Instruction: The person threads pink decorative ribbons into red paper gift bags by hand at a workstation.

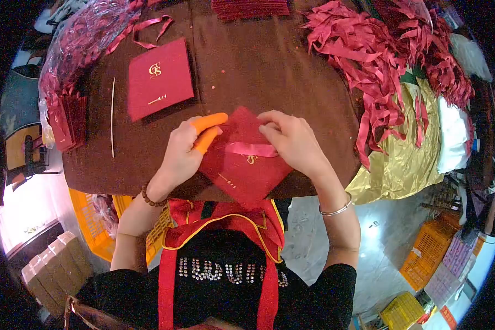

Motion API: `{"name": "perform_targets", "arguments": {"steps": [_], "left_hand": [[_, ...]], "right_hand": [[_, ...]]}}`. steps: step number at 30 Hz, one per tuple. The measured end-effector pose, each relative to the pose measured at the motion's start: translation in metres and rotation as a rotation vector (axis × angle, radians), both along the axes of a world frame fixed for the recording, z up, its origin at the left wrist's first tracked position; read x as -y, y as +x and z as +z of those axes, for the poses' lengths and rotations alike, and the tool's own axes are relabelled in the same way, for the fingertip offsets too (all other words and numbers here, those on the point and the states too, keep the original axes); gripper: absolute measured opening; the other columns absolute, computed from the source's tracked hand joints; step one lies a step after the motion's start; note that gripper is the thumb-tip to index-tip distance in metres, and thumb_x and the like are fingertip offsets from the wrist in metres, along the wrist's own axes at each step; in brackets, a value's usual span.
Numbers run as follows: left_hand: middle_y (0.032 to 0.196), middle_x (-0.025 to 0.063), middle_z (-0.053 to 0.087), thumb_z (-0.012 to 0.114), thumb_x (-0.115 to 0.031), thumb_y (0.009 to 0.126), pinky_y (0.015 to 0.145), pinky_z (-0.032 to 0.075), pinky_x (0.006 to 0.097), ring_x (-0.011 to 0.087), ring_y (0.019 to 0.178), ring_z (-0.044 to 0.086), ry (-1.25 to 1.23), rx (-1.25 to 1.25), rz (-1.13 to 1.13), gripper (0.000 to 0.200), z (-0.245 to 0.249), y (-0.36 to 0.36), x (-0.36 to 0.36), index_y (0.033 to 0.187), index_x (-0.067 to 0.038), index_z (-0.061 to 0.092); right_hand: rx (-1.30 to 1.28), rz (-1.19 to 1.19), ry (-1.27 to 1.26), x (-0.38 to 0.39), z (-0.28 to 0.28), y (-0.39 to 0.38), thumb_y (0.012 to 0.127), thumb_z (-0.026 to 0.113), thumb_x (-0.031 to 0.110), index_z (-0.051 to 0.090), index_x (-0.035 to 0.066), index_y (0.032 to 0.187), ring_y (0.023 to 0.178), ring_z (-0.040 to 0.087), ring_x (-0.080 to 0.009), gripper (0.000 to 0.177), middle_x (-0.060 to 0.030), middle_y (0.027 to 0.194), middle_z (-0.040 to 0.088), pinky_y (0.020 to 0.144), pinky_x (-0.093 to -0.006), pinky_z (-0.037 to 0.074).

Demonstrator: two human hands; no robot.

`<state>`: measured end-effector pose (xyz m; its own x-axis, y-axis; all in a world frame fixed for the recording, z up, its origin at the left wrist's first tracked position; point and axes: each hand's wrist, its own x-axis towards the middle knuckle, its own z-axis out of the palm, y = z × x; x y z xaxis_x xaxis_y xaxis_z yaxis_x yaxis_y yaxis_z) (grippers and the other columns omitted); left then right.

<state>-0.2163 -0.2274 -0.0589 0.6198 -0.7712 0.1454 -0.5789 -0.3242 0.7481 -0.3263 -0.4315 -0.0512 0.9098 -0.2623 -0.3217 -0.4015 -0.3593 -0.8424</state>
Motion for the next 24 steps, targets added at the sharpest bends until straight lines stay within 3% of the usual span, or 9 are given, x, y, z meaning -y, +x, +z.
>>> {"name": "perform_targets", "arguments": {"steps": [3, 5, 6, 13, 15, 24], "left_hand": [[0.092, 0.0124, 0.064, 0.06, -0.003, 0.083, 0.075, 0.047, 0.031, 0.024, 0.084, 0.06, 0.063, -0.013, -0.034, 0.028, -0.003, -0.007, 0.008, 0.111, -0.006, 0.061], [0.085, 0.0125, 0.06, 0.059, -0.005, 0.082, 0.07, 0.044, 0.0381, 0.0311, 0.079, 0.055, -0.024, -0.129, 0.054, 0.026, -0.011, -0.012, 0.013, 0.107, -0.009, 0.063], [0.084, 0.0139, 0.06, 0.06, -0.008, 0.081, 0.069, 0.045, 0.0378, 0.0311, 0.078, 0.055, -0.004, -0.209, 0.066, 0.025, -0.01, -0.012, 0.015, 0.106, -0.008, 0.063], [0.084, 0.0137, 0.06, 0.064, -0.007, 0.078, 0.067, 0.045, 0.0367, 0.0295, 0.074, 0.055, -0.002, -0.142, 0.051, 0.022, -0.008, -0.011, 0.022, 0.1, -0.007, 0.065], [0.089, 0.0125, 0.063, 0.064, -0.003, 0.079, 0.07, 0.048, 0.0297, 0.0227, 0.079, 0.062, 0.041, -0.099, -0.006, 0.022, -0.003, -0.011, 0.024, 0.101, -0.003, 0.064], [0.088, 0.0129, 0.063, 0.066, -0.001, 0.077, 0.066, 0.049, 0.0293, 0.0219, 0.075, 0.062, -0.075, -0.094, 0.039, 0.018, -0.011, -0.014, 0.033, 0.094, -0.002, 0.065]], "right_hand": [[-0.012, 0.014, 0.06, 0.003, -0.004, -0.001, 0.087, 0.057, 0.012, 0.059, -0.003, 0.106, 0.074, 0.054, -0.0062, 0.024, -0.0032, 0.08, 0.064, 0.069, -0.0229, 0.045], [-0.025, 0.019, 0.086, 0.004, -0.004, -0.001, 0.088, 0.056, 0.012, 0.058, -0.003, 0.107, 0.075, 0.054, -0.0057, 0.024, -0.0022, 0.08, 0.064, 0.069, -0.0226, 0.045], [-0.025, 0.026, 0.098, 0.004, -0.003, -0.001, 0.088, 0.055, 0.012, 0.058, -0.003, 0.107, 0.075, 0.054, -0.0057, 0.024, -0.002, 0.081, 0.064, 0.069, -0.0224, 0.045], [-0.023, 0.023, 0.173, 0.005, -0.006, -0.002, 0.089, 0.054, 0.012, 0.058, -0.003, 0.108, 0.074, 0.053, -0.0047, 0.024, -0.0009, 0.081, 0.063, 0.068, -0.0216, 0.045], [-0.025, 0.024, 0.175, 0.005, -0.004, -0.002, 0.089, 0.055, 0.012, 0.058, -0.002, 0.108, 0.073, 0.052, -0.0044, 0.024, -0.0004, 0.081, 0.062, 0.066, -0.0213, 0.044], [-0.005, -0.007, 0.173, 0.001, -0.005, -0.004, 0.086, 0.059, 0.01, 0.059, -0.001, 0.104, 0.067, 0.047, -0.0023, 0.021, 0.0036, 0.075, 0.058, 0.059, -0.0196, 0.041]]}}
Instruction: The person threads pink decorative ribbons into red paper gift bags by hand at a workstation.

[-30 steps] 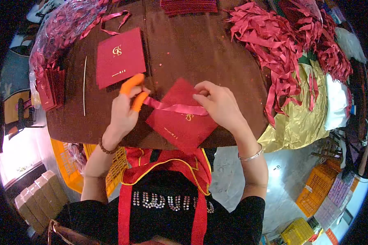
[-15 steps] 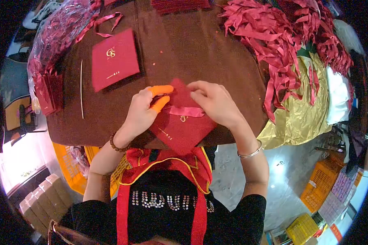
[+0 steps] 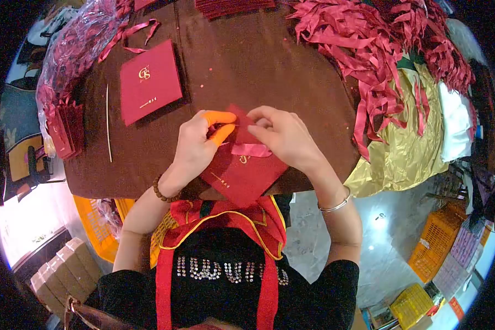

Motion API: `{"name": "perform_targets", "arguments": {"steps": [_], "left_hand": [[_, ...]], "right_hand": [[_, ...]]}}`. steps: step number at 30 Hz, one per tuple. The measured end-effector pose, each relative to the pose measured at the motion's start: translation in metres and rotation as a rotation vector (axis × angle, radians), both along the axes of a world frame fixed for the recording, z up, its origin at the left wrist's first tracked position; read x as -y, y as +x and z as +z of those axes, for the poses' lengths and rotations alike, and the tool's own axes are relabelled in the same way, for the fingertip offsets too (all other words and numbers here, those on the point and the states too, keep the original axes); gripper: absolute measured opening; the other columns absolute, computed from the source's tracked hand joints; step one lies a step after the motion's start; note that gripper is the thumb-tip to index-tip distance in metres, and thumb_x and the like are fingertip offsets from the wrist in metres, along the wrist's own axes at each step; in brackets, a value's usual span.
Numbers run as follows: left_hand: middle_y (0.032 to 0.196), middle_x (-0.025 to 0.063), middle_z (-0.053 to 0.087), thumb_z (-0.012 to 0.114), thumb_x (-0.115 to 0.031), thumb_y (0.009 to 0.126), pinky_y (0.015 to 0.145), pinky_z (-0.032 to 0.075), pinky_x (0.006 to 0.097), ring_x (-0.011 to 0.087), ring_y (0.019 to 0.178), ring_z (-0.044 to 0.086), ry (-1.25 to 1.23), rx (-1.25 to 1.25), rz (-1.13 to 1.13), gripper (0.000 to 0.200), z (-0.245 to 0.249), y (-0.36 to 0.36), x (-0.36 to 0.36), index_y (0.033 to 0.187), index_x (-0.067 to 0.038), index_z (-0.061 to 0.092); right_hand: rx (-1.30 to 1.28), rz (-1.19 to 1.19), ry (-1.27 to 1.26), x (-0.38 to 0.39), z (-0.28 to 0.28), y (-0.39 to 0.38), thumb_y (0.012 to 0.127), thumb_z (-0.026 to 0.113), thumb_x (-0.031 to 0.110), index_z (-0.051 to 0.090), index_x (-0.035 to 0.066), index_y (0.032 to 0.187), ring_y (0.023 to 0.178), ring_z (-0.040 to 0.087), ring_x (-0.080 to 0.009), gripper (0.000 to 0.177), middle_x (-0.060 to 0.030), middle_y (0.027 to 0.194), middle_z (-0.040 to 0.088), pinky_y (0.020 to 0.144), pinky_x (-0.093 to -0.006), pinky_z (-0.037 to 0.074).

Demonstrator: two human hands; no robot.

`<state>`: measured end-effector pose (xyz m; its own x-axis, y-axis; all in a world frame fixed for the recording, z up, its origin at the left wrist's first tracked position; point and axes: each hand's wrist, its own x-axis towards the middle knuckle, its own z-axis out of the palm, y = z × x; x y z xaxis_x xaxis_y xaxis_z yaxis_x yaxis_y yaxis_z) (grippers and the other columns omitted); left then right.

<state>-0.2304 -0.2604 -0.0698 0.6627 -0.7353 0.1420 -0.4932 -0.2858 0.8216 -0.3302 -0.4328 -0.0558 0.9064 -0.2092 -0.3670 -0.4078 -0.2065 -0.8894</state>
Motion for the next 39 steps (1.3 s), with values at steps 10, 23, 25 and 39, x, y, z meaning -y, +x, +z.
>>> {"name": "perform_targets", "arguments": {"steps": [10, 23, 25, 39], "left_hand": [[0.084, 0.0121, 0.062, 0.066, 0.001, 0.075, 0.064, 0.048, 0.0291, 0.0224, 0.074, 0.06, -0.032, 0.115, 0.01, 0.017, -0.001, -0.002, 0.005, 0.091, -0.002, 0.065], [0.079, 0.0109, 0.062, 0.065, 0.0, 0.074, 0.06, 0.046, 0.0302, 0.0221, 0.069, 0.059, 0.048, 0.067, -0.032, 0.016, 0.001, -0.003, 0.007, 0.089, -0.004, 0.065], [0.079, 0.0111, 0.062, 0.066, -0.001, 0.074, 0.06, 0.046, 0.0306, 0.0227, 0.069, 0.059, 0.063, 0.078, -0.044, 0.016, 0.001, -0.001, 0.008, 0.089, -0.004, 0.065], [0.072, 0.0063, 0.062, 0.065, -0.004, 0.081, 0.056, 0.042, 0.0266, 0.0134, 0.058, 0.051, -0.133, -0.344, 0.096, 0.032, -0.011, 0.007, -0.002, 0.11, -0.001, 0.051]], "right_hand": [[0.024, -0.012, -0.028, -0.003, 0.001, -0.002, 0.085, 0.06, 0.008, 0.058, -0.001, 0.104, 0.068, 0.048, -0.0032, 0.021, 0.0006, 0.076, 0.058, 0.06, -0.0202, 0.042], [0.054, -0.02, -0.085, -0.006, 0.003, -0.004, 0.085, 0.059, 0.009, 0.058, 0.0, 0.106, 0.072, 0.052, -0.0046, 0.022, -0.0031, 0.081, 0.064, 0.064, -0.0218, 0.044], [0.049, -0.004, -0.11, -0.007, 0.007, -0.004, 0.086, 0.059, 0.008, 0.058, 0.0, 0.107, 0.072, 0.053, -0.005, 0.023, -0.0045, 0.082, 0.065, 0.066, -0.0225, 0.045], [0.029, -0.008, 0.099, -0.002, -0.004, -0.004, 0.088, 0.056, 0.008, 0.056, -0.003, 0.108, 0.08, 0.053, -0.0048, 0.023, -0.0013, 0.087, 0.063, 0.072, -0.021, 0.045]]}}
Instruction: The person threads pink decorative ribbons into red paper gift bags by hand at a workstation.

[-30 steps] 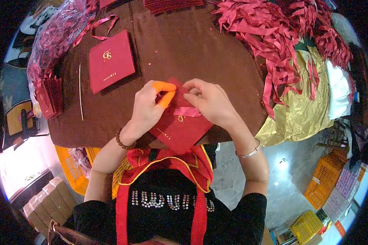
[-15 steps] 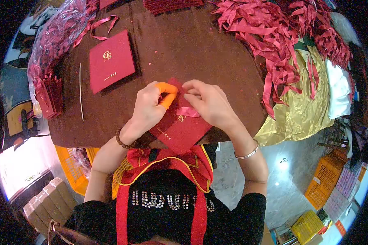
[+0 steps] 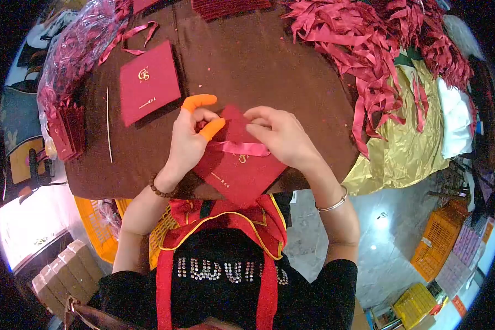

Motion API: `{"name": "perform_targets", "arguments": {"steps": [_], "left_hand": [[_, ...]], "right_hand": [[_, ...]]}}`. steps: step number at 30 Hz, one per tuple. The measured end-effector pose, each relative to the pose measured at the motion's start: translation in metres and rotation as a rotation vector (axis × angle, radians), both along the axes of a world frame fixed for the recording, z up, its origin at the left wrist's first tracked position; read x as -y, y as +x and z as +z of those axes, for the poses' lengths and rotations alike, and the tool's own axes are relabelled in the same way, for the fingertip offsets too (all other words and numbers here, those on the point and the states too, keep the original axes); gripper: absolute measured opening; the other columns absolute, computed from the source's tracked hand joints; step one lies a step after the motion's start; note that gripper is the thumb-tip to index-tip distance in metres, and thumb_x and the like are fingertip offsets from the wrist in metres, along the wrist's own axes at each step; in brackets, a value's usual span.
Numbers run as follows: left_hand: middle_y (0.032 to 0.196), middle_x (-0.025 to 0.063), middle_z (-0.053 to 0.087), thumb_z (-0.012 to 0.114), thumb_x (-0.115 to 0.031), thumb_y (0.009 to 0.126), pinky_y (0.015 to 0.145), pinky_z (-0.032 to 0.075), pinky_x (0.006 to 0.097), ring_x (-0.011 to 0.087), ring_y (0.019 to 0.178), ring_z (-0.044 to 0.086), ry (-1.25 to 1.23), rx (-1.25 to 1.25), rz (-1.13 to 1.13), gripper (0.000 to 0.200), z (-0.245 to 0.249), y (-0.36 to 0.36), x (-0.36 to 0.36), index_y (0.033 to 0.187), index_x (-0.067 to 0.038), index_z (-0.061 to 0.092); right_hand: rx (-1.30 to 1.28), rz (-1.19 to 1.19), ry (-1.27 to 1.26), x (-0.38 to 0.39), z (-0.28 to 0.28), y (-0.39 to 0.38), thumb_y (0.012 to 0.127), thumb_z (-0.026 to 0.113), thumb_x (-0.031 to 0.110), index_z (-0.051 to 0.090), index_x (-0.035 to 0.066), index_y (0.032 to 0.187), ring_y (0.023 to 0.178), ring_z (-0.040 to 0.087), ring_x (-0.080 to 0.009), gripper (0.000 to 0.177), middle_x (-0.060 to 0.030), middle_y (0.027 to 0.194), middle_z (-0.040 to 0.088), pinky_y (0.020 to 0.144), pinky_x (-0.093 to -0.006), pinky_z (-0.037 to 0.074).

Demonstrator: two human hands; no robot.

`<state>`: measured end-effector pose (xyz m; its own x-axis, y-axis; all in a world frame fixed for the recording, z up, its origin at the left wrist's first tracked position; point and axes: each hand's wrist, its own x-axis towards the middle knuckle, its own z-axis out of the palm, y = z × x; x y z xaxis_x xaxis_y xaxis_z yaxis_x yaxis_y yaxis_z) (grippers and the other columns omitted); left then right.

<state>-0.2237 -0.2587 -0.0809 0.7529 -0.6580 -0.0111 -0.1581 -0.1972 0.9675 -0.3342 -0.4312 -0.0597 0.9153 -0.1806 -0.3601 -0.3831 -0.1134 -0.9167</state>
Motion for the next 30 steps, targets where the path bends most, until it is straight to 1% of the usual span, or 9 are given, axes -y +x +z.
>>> {"name": "perform_targets", "arguments": {"steps": [6, 7, 8, 10, 13, 20, 26, 28, 30], "left_hand": [[0.076, 0.0092, 0.063, 0.065, -0.002, 0.077, 0.06, 0.043, 0.034, 0.0228, 0.065, 0.053, 0.11, 0.149, -0.029, 0.029, 0.009, -0.01, 0.005, 0.104, -0.002, 0.056], [0.073, 0.0014, 0.059, 0.065, 0.0, 0.079, 0.057, 0.04, 0.0221, 0.0073, 0.061, 0.047, 0.208, 0.355, -0.094, 0.045, 0.003, -0.008, 0.003, 0.119, -0.003, 0.046], [0.073, 0.0014, 0.059, 0.065, 0.0, 0.079, 0.057, 0.04, 0.0221, 0.0073, 0.061, 0.047, 0.207, 0.355, -0.094, 0.045, 0.004, -0.009, 0.003, 0.119, -0.003, 0.046], [0.072, 0.0016, 0.059, 0.065, -0.002, 0.078, 0.056, 0.04, 0.0241, 0.0092, 0.059, 0.048, 0.175, 0.399, -0.077, 0.046, 0.004, -0.012, 0.005, 0.12, -0.004, 0.046], [0.072, 0.0021, 0.059, 0.065, -0.003, 0.079, 0.056, 0.04, 0.0258, 0.0106, 0.059, 0.048, 0.241, 0.391, -0.106, 0.046, 0.003, -0.009, 0.004, 0.121, -0.004, 0.046], [0.069, 0.0058, 0.056, 0.063, -0.002, 0.079, 0.055, 0.04, 0.028, 0.0151, 0.059, 0.05, 0.24, 0.444, -0.094, 0.045, 0.009, -0.012, 0.011, 0.121, -0.004, 0.045], [0.067, 0.0064, 0.054, 0.064, -0.002, 0.078, 0.054, 0.038, 0.0288, 0.0151, 0.058, 0.049, 0.252, 0.306, -0.118, 0.043, 0.005, -0.004, 0.011, 0.116, -0.003, 0.044], [0.067, 0.0035, 0.054, 0.064, 0.0, 0.078, 0.055, 0.037, 0.0267, 0.011, 0.059, 0.047, 0.179, 0.199, -0.134, 0.043, 0.007, -0.003, 0.011, 0.116, -0.003, 0.043], [0.067, 0.0017, 0.053, 0.063, 0.0, 0.079, 0.055, 0.037, 0.0253, 0.0089, 0.059, 0.046, 0.125, 0.083, -0.146, 0.042, 0.009, -0.001, 0.01, 0.116, -0.003, 0.043]], "right_hand": [[0.001, 0.014, 0.003, 0.0, -0.004, -0.001, 0.088, 0.056, 0.008, 0.057, -0.002, 0.108, 0.08, 0.053, -0.0047, 0.023, -0.0012, 0.088, 0.063, 0.071, -0.0206, 0.045], [0.015, 0.02, -0.016, -0.001, -0.004, -0.001, 0.088, 0.056, 0.008, 0.056, -0.002, 0.109, 0.08, 0.053, -0.0047, 0.023, -0.0012, 0.088, 0.063, 0.072, -0.0207, 0.045], [0.015, 0.02, -0.016, -0.001, -0.006, -0.001, 0.088, 0.056, 0.008, 0.056, -0.002, 0.109, 0.08, 0.053, -0.0047, 0.023, -0.0012, 0.088, 0.063, 0.072, -0.0207, 0.045], [0.068, 0.001, -0.06, -0.001, -0.01, -0.003, 0.084, 0.058, 0.017, 0.059, 0.0, 0.108, 0.082, 0.065, -0.0211, 0.028, -0.0154, 0.091, 0.067, 0.073, -0.0318, 0.05], [0.069, -0.013, -0.012, -0.002, -0.012, -0.004, 0.085, 0.058, 0.015, 0.058, 0.001, 0.108, 0.083, 0.065, -0.0215, 0.028, -0.0157, 0.092, 0.067, 0.073, -0.0323, 0.05], [0.097, 0.001, -0.057, -0.003, -0.008, -0.005, 0.085, 0.058, 0.015, 0.058, 0.001, 0.109, 0.083, 0.065, -0.0215, 0.028, -0.0159, 0.091, 0.067, 0.073, -0.0323, 0.05], [0.098, -0.024, -0.021, -0.002, -0.011, -0.009, 0.085, 0.058, 0.015, 0.058, 0.0, 0.11, 0.085, 0.063, -0.0175, 0.028, -0.0139, 0.094, 0.067, 0.074, -0.0308, 0.049], [0.062, -0.016, 0.084, -0.001, -0.011, -0.008, 0.088, 0.057, 0.006, 0.056, -0.002, 0.111, 0.083, 0.054, -0.0057, 0.025, -0.0021, 0.091, 0.063, 0.076, -0.0214, 0.045], [0.047, -0.02, 0.169, 0.001, -0.006, -0.008, 0.088, 0.057, 0.006, 0.056, -0.002, 0.111, 0.083, 0.054, -0.0052, 0.025, -0.0019, 0.091, 0.063, 0.075, -0.0209, 0.045]]}}
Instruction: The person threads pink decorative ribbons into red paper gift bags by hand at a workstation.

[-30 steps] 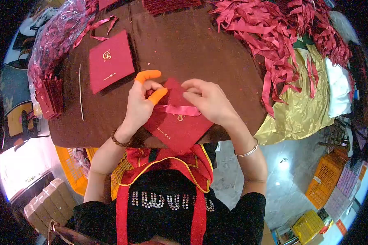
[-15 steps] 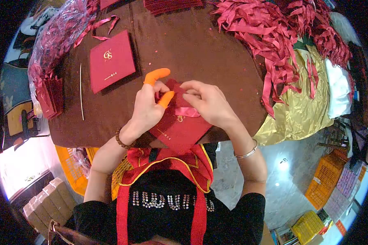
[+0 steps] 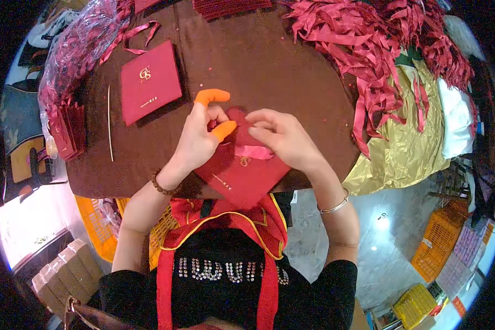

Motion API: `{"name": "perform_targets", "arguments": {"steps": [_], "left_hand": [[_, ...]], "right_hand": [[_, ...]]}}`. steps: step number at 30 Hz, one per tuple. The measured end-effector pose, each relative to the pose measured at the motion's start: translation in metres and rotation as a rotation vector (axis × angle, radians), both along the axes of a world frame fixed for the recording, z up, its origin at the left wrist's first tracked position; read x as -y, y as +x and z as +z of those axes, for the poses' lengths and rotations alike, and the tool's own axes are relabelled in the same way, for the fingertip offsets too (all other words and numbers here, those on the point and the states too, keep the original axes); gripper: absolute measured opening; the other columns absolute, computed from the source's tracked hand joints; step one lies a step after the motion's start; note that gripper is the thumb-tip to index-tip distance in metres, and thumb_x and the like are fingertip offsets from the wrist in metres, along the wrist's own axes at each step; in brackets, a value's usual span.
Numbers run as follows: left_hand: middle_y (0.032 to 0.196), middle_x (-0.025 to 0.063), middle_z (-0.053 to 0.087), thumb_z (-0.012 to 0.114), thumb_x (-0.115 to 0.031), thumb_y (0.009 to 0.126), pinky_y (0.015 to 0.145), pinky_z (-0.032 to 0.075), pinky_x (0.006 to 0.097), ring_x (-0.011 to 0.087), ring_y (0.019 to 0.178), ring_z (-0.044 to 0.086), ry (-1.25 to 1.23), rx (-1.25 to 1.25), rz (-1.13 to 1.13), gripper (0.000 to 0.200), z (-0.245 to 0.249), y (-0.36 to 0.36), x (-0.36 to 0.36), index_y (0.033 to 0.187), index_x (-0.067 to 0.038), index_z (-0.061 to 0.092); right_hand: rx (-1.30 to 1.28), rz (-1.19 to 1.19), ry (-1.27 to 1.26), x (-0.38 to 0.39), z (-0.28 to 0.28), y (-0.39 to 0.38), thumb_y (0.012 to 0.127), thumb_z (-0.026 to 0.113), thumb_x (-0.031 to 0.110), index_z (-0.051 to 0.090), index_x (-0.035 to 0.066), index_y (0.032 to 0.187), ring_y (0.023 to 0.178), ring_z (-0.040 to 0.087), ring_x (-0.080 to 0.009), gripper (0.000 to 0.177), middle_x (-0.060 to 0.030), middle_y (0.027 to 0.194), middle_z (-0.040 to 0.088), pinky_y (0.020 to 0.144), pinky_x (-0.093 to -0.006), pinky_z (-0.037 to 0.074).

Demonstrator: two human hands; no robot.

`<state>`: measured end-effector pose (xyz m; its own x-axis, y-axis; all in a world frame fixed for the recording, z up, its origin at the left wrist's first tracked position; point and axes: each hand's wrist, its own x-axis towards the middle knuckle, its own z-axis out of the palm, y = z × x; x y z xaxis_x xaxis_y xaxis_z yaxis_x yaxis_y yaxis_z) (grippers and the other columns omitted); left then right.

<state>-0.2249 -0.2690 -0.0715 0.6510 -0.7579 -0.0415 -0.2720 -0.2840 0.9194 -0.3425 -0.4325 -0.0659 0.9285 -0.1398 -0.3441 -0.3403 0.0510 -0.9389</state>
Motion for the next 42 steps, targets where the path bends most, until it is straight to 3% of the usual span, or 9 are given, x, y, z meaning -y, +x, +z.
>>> {"name": "perform_targets", "arguments": {"steps": [5, 11, 17, 19, 32, 35, 37, 40, 42], "left_hand": [[0.066, -0.002, 0.051, 0.062, 0.0, 0.08, 0.055, 0.034, 0.0218, 0.0051, 0.059, 0.042, -0.067, -0.123, 0.016, 0.041, 0.0, -0.005, 0.0, 0.117, -0.003, 0.042], [0.069, -0.0011, 0.05, 0.061, 0.003, 0.081, 0.057, 0.035, 0.0197, 0.005, 0.062, 0.044, 0.024, 0.071, -0.041, 0.046, 0.006, -0.003, -0.002, 0.121, -0.004, 0.039], [0.071, -0.0007, 0.051, 0.06, 0.004, 0.082, 0.058, 0.035, 0.02, 0.0053, 0.063, 0.044, -0.1, -0.152, 0.013, 0.044, -0.002, -0.005, -0.004, 0.12, -0.005, 0.039], [0.066, 0.0062, 0.054, 0.06, 0.002, 0.077, 0.055, 0.037, 0.0311, 0.0166, 0.058, 0.046, -0.082, -0.143, 0.012, 0.034, 0.005, -0.006, 0.0, 0.108, 0.002, 0.046], [0.075, 0.012, 0.057, 0.061, 0.002, 0.073, 0.061, 0.039, 0.0423, 0.0314, 0.071, 0.05, 0.085, 0.029, 0.035, 0.026, 0.009, -0.008, 0.0, 0.096, 0.001, 0.048], [0.078, 0.0113, 0.058, 0.06, 0.0, 0.072, 0.064, 0.038, 0.0424, 0.0309, 0.073, 0.051, 0.24, 0.188, -0.02, 0.015, 0.019, -0.013, 0.006, 0.086, 0.001, 0.053], [0.078, 0.0098, 0.057, 0.058, -0.002, 0.072, 0.068, 0.037, 0.0405, 0.0291, 0.074, 0.05, -0.016, 0.581, -0.03, 0.005, 0.016, -0.018, 0.01, 0.077, -0.001, 0.058], [0.078, 0.0086, 0.056, 0.056, -0.003, 0.073, 0.07, 0.035, 0.0377, 0.0265, 0.075, 0.05, -0.016, 0.896, -0.131, 0.01, 0.005, -0.019, 0.006, 0.081, -0.003, 0.062], [0.077, 0.0079, 0.056, 0.058, -0.001, 0.073, 0.069, 0.037, 0.0381, 0.0271, 0.075, 0.05, -0.007, 0.842, -0.104, 0.017, 0.002, -0.019, 0.006, 0.09, -0.005, 0.062]], "right_hand": [[-0.042, 0.0, 0.096, 0.003, 0.003, 0.001, 0.088, 0.057, 0.006, 0.055, -0.003, 0.111, 0.082, 0.054, -0.0042, 0.025, -0.0016, 0.091, 0.063, 0.073, -0.0196, 0.045], [-0.027, -0.019, 0.108, 0.001, 0.002, 0.002, 0.088, 0.056, 0.006, 0.056, -0.003, 0.11, 0.081, 0.055, -0.0043, 0.024, -0.0013, 0.091, 0.063, 0.072, -0.0194, 0.045], [-0.028, 0.002, 0.102, 0.002, 0.004, 0.004, 0.088, 0.056, 0.006, 0.056, -0.003, 0.11, 0.081, 0.055, -0.0038, 0.023, -0.0012, 0.091, 0.063, 0.072, -0.0195, 0.045], [-0.024, 0.004, 0.11, 0.003, 0.002, 0.004, 0.088, 0.056, 0.006, 0.056, -0.002, 0.11, 0.081, 0.054, -0.0037, 0.024, -0.0011, 0.091, 0.063, 0.072, -0.0195, 0.045], [0.007, 0.01, 0.023, -0.001, 0.002, 0.002, 0.087, 0.058, 0.006, 0.057, 0.0, 0.11, 0.084, 0.054, -0.0049, 0.024, -0.0002, 0.09, 0.062, 0.075, -0.0208, 0.044], [0.016, 0.014, 0.006, 0.0, 0.003, 0.001, 0.087, 0.057, 0.005, 0.057, -0.001, 0.11, 0.084, 0.054, -0.0052, 0.024, -0.001, 0.092, 0.062, 0.076, -0.0213, 0.044], [0.031, -0.008, 0.02, -0.001, 0.003, 0.001, 0.087, 0.057, 0.005, 0.057, -0.002, 0.11, 0.085, 0.054, -0.0055, 0.024, -0.0014, 0.092, 0.062, 0.077, -0.0215, 0.045], [0.028, -0.021, 0.026, -0.001, 0.002, 0.002, 0.087, 0.057, 0.005, 0.056, -0.003, 0.109, 0.084, 0.054, -0.0057, 0.023, -0.0009, 0.09, 0.062, 0.077, -0.0215, 0.045], [0.013, -0.02, 0.051, 0.0, 0.004, 0.001, 0.087, 0.057, 0.005, 0.057, -0.003, 0.109, 0.083, 0.054, -0.0053, 0.023, -0.0004, 0.089, 0.062, 0.076, -0.021, 0.045]]}}
